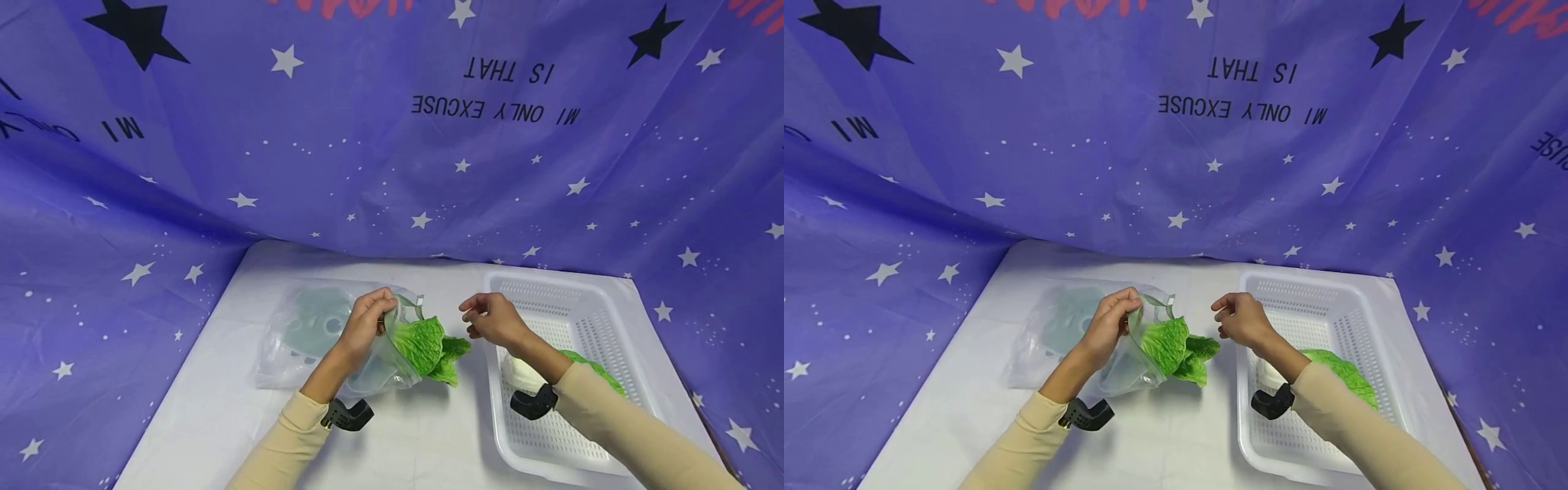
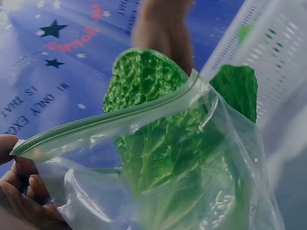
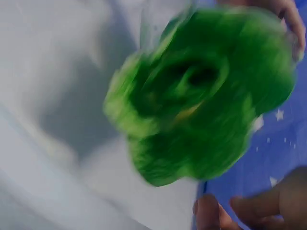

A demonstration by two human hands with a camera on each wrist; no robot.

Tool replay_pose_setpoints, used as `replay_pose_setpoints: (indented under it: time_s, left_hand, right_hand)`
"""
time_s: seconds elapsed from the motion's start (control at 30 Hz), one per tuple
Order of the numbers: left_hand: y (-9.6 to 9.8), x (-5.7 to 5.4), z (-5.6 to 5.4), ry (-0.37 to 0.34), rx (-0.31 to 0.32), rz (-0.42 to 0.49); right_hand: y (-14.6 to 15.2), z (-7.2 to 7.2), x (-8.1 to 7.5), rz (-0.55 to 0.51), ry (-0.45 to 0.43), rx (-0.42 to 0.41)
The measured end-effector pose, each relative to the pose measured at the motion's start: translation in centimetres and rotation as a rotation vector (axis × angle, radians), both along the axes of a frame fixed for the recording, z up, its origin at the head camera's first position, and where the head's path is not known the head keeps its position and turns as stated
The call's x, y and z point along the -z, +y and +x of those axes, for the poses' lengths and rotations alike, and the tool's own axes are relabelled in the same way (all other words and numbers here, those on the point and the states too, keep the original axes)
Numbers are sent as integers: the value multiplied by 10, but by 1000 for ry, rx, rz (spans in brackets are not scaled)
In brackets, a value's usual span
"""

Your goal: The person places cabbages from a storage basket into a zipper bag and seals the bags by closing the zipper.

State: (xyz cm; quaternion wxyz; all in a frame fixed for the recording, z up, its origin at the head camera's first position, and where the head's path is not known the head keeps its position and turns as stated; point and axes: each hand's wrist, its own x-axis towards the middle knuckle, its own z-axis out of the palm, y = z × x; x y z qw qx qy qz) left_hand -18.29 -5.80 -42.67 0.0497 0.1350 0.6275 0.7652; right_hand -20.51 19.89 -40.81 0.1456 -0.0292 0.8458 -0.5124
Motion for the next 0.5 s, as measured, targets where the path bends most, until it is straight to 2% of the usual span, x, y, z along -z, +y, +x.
replay_pose_setpoints:
  time_s: [0.13,0.23,0.37,0.5]
  left_hand:
    - [-5,-11,-2,27,24,66]
    - [-5,-17,-3,39,54,116]
    - [-4,-21,-2,43,87,126]
    - [-1,-22,-1,35,112,125]
  right_hand:
    - [9,-8,2,1,-74,-118]
    - [10,-12,-1,19,-87,-201]
    - [5,-16,-8,47,-33,-325]
    - [-2,-16,-12,80,15,-398]
